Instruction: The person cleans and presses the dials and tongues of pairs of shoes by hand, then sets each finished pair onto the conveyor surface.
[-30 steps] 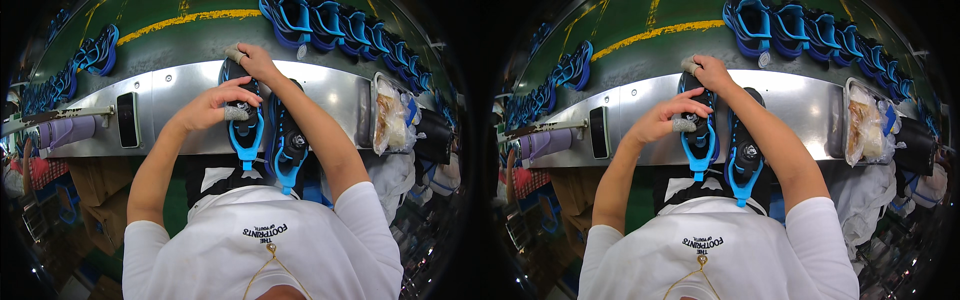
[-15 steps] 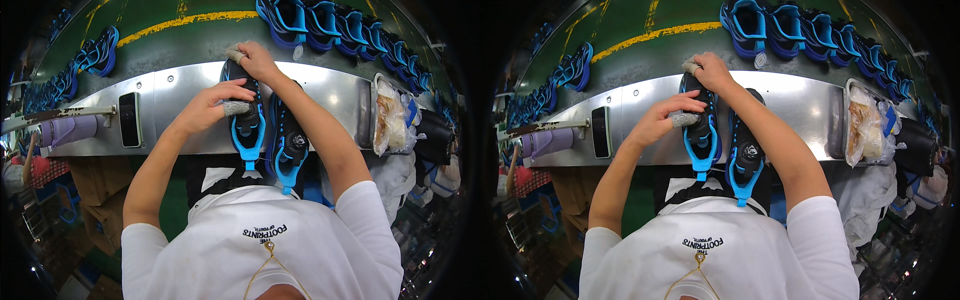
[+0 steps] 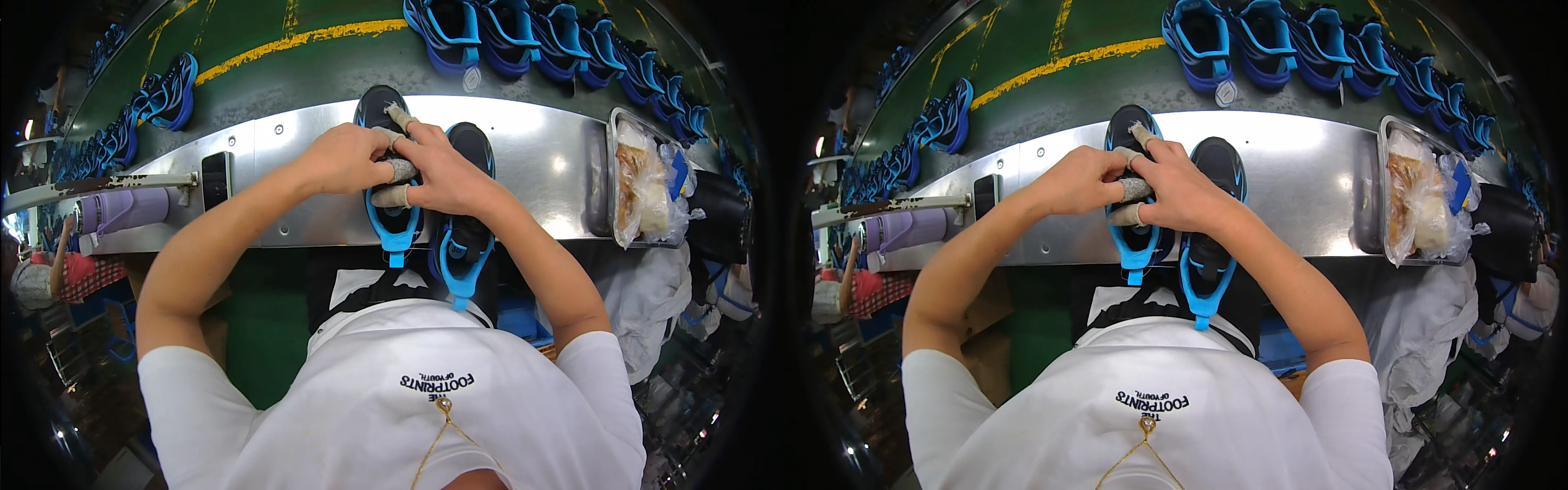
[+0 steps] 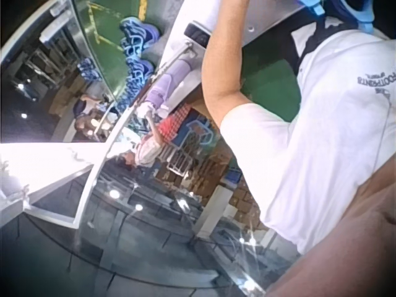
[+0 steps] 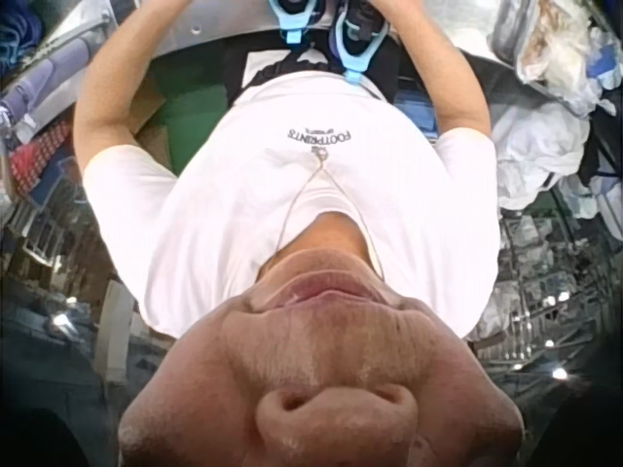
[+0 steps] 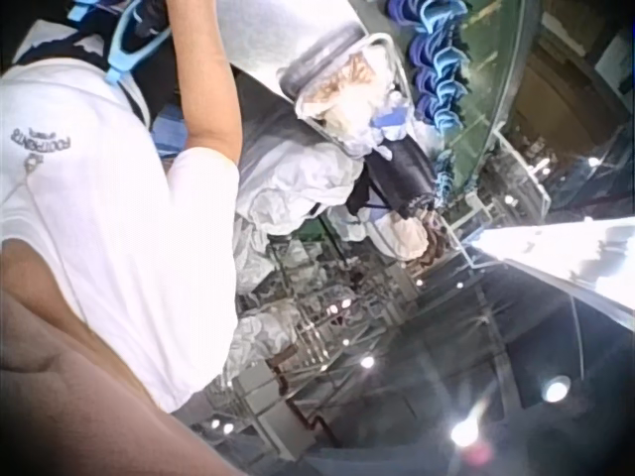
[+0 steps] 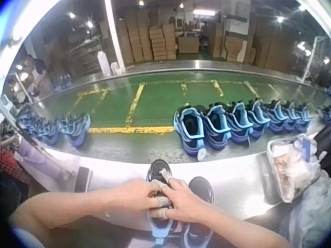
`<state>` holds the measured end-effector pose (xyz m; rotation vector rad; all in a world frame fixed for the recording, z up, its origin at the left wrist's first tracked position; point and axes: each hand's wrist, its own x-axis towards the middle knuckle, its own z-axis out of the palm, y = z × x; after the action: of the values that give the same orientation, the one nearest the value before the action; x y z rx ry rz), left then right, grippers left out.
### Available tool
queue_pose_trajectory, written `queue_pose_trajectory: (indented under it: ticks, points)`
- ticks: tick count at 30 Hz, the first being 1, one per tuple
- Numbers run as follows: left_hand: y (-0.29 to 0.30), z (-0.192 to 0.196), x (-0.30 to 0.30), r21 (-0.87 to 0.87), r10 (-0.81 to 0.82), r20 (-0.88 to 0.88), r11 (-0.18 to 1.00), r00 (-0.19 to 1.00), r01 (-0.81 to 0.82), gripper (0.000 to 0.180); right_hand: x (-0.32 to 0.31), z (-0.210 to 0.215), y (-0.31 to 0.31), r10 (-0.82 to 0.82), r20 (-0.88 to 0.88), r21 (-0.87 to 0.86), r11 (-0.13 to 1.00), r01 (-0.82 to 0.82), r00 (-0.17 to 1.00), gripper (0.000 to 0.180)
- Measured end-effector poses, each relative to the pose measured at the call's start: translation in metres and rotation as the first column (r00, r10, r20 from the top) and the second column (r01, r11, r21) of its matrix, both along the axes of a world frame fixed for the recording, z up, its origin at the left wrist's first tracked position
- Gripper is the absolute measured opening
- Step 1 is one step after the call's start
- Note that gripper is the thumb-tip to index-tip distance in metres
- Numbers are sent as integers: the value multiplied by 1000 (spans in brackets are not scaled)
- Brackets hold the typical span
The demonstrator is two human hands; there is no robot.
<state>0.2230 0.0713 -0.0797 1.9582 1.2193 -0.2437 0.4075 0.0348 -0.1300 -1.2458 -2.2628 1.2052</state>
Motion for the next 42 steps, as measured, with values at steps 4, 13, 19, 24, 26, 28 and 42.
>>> queue_pose_trajectory:
  ticks: [4,13,19,24,26,28,42]
  points:
    - [-6,7,10,107,-40,-66,993,997,47,34,4,-3,-2,20,15,-12,1000,-20,1000,70]
    - [-48,-23,-24,167,148,537,947,831,-276,44,14,6,11,24,-136,-127,991,-42,990,85]
    - [-58,-32,-10,-21,351,646,896,678,-444,41,13,2,10,41,-139,-113,992,-57,989,82]
    - [-59,-44,-16,-242,475,727,853,496,-462,31,11,4,9,22,-168,-114,993,-42,986,84]
    - [-59,-39,-15,-34,342,666,902,663,-431,26,11,2,9,15,-144,-85,996,-27,990,84]
    - [-57,-39,-14,118,237,647,908,725,-402,28,10,2,8,16,-121,-56,998,-23,992,84]
    - [-92,-52,-13,114,267,834,773,483,-624,48,11,6,2,25,-105,-54,998,-31,994,81]
